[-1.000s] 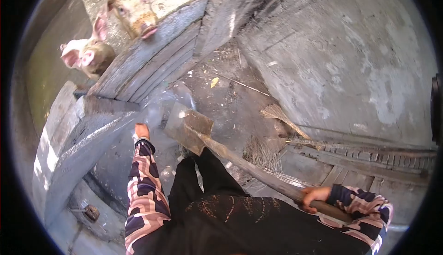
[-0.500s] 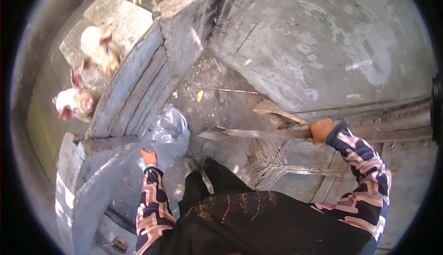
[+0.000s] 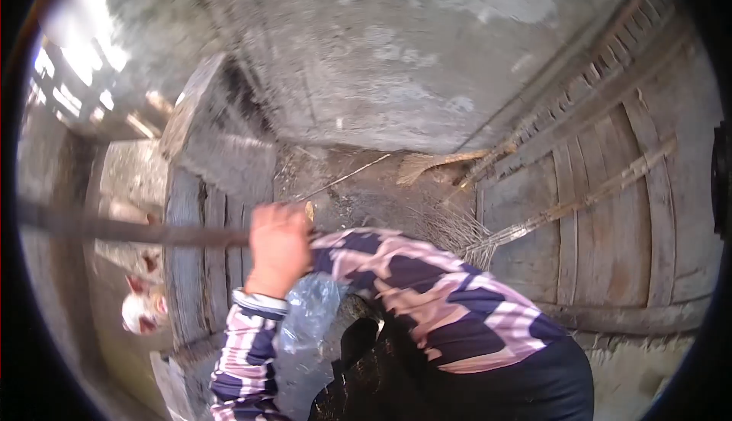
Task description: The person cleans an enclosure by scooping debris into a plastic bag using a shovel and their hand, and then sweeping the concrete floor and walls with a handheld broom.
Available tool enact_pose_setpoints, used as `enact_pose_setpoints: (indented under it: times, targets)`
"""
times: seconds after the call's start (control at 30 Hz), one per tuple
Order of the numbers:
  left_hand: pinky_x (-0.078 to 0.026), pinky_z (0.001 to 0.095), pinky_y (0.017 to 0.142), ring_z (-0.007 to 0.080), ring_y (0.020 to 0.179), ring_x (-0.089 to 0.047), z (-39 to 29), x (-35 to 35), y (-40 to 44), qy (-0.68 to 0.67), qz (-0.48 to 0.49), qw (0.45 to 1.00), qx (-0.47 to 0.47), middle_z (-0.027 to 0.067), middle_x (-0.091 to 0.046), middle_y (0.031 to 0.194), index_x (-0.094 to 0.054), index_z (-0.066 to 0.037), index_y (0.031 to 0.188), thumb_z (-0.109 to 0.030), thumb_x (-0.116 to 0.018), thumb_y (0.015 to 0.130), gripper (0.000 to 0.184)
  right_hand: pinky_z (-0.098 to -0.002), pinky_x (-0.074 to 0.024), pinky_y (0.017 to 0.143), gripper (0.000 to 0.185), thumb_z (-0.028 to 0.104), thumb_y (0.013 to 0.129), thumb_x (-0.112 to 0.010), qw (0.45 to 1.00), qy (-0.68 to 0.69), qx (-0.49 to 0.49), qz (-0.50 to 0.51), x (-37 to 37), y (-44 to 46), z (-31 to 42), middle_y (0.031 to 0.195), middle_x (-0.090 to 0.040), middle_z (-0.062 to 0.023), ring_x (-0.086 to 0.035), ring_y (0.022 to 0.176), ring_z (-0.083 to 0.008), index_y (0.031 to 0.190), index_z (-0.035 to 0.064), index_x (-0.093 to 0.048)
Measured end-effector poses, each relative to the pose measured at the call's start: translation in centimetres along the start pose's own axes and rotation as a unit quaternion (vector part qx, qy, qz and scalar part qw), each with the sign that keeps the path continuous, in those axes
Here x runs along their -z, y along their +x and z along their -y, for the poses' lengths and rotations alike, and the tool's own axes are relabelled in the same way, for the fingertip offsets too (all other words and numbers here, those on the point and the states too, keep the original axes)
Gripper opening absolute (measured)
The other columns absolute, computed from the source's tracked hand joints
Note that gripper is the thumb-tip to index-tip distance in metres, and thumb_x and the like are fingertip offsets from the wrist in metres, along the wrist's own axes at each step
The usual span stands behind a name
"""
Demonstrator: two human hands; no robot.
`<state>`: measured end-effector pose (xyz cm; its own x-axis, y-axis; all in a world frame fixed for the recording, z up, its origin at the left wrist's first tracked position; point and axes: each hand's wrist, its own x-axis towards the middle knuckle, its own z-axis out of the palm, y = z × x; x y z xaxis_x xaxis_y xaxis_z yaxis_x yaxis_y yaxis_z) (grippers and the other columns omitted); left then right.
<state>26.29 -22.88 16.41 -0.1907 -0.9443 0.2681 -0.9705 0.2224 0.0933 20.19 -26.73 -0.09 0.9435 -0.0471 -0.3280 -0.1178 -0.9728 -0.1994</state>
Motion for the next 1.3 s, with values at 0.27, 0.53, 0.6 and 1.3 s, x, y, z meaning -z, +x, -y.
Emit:
enact_pose_setpoints:
  times: [0.27,0.53,0.6,1.3]
  targets:
    - [-0.048,0.0355,0.062,0.0258,0.074,-0.063,4.3,-4.4,-5.4,0.183,0.517,0.799,0.247,0.0124,-0.064,0.082,-0.065,-0.007,0.083,-0.047,-0.048,0.075,0.044,-0.0376,-0.0471,0.062,0.020,0.015,0.064,-0.057,0.938,0.187,0.279,-0.083,-4.0,-2.1,3.6,0.074,-0.062,-0.0098,-0.060,0.072,-0.0247,0.080,0.0052,-0.062]
    - [-0.049,0.0367,0.055,0.0279,0.062,-0.060,3.7,-11.8,-15.2,-0.123,0.689,0.600,0.387,0.0175,-0.059,0.070,-0.057,0.001,0.088,-0.031,-0.068,0.068,0.040,-0.0413,-0.0473,0.060,0.027,0.024,0.059,-0.057,0.848,0.292,-0.441,-0.026,-27.0,-23.5,-37.4,0.074,-0.061,-0.0164,-0.059,0.069,-0.0339,0.079,0.0079,-0.065]
    - [-0.050,0.0331,0.052,0.0224,0.061,-0.058,1.0,-14.7,-16.6,-0.246,0.664,0.452,0.542,0.0110,-0.057,0.069,-0.056,0.000,0.090,-0.033,-0.066,0.071,0.039,-0.0398,-0.0486,0.069,0.021,0.018,0.065,-0.054,0.758,0.214,-0.615,-0.023,-29.8,-31.5,-45.8,0.083,-0.061,-0.0183,-0.060,0.079,-0.0313,0.077,0.0042,-0.064]
    - [-0.041,0.0304,0.039,0.0144,0.040,-0.038,-15.4,-31.3,5.9,-0.621,0.197,-0.067,0.756,-0.0010,-0.037,0.050,-0.043,-0.012,0.070,-0.035,-0.048,0.082,0.027,-0.0402,-0.0274,0.090,0.043,0.033,0.079,-0.048,0.697,0.025,-0.620,0.360,-43.2,-40.3,-67.1,0.127,-0.039,-0.0068,-0.035,0.118,-0.0236,0.120,0.0186,-0.046]
